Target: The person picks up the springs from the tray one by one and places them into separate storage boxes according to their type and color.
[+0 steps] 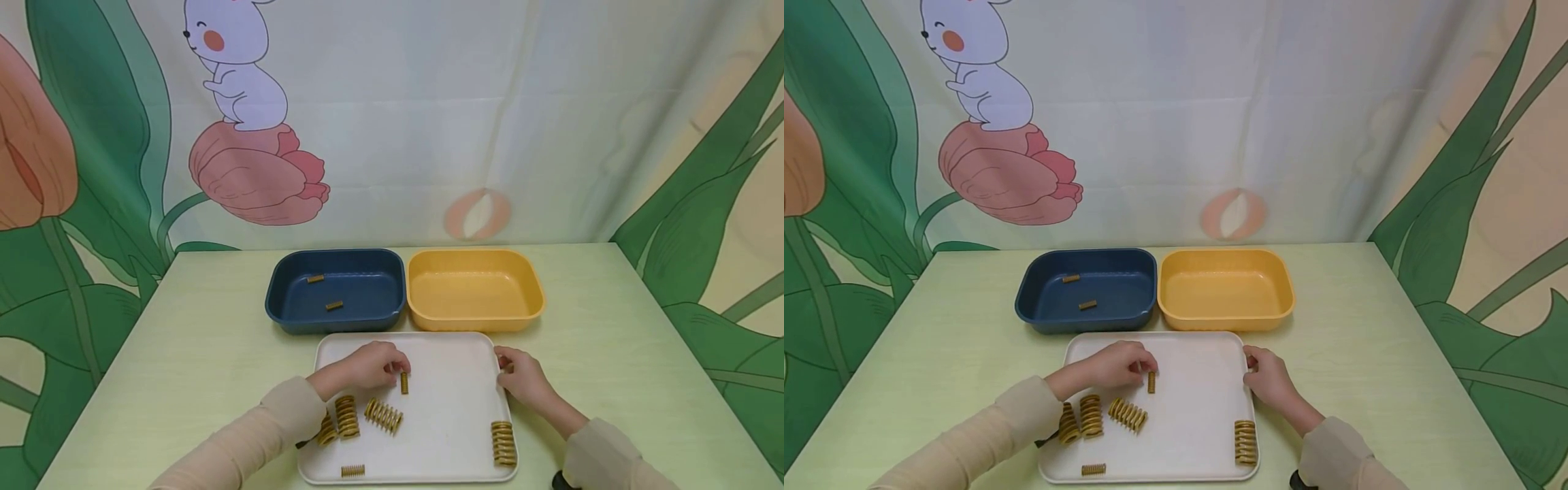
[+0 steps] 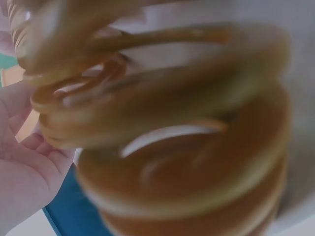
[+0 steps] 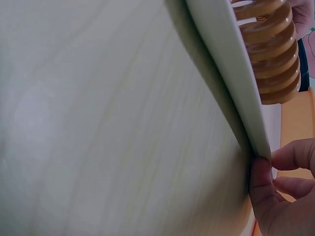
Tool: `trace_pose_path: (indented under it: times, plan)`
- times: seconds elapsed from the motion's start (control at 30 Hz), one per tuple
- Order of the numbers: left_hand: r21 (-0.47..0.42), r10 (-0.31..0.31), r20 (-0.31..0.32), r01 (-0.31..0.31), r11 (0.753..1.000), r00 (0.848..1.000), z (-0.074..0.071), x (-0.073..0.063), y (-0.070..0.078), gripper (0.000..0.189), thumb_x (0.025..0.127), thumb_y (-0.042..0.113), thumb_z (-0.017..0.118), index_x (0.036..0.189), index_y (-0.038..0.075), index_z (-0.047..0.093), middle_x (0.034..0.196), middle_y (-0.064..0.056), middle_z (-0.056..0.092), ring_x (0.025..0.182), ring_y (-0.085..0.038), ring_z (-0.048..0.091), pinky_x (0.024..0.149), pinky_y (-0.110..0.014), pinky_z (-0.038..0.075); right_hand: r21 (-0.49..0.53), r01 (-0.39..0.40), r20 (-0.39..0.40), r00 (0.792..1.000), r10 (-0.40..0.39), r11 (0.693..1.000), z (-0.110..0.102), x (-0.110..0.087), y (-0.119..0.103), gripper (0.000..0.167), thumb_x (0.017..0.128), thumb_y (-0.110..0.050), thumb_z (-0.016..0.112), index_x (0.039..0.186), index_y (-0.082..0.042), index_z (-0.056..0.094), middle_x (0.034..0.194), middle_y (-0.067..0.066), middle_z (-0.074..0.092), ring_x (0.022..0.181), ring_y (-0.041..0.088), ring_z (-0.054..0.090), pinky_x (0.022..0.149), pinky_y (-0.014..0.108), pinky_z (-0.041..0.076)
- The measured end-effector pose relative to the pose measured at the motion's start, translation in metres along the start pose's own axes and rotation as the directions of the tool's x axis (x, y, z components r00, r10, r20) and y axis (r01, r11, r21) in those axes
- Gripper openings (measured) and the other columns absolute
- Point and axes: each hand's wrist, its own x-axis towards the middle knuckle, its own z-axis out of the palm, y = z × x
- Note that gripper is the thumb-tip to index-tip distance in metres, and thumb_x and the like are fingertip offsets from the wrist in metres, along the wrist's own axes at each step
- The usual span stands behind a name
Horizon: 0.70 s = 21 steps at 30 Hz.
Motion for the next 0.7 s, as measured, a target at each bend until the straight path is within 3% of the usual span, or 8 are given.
trace_pose_path:
  times: [0.43,0.7]
  plan:
    - [0.015,-0.033,0.002,0.033,0.999,0.999,0.0044,-0.0033,0.0019,0.014,0.076,0.003,0.063,0.088,0.011,0.064,0.08,-0.001,0.055,0.072,-0.012,0.048,0.067,-0.021,0.039,-0.005,-0.006,0.0,1.0,0.006,1.0,0.0002,0.0005,0.0,0.05,0.067,0.008,0.049,0.117,0.011,0.049,0.085,0.01,0.051,0.073,0.016,0.046,0.057,0.022,0.038]
    - [0.054,-0.007,-0.014,0.007,0.999,1.0,0.0081,-0.0041,-0.0018,0.012,0.075,0.005,0.066,0.084,0.013,0.064,0.078,0.001,0.054,0.07,-0.009,0.047,0.066,-0.02,0.039,-0.004,-0.012,0.002,1.0,0.012,1.0,0.0004,0.0004,-0.0001,0.05,0.068,0.009,0.049,0.117,0.011,0.049,0.084,0.01,0.051,0.072,0.016,0.046,0.056,0.022,0.038]
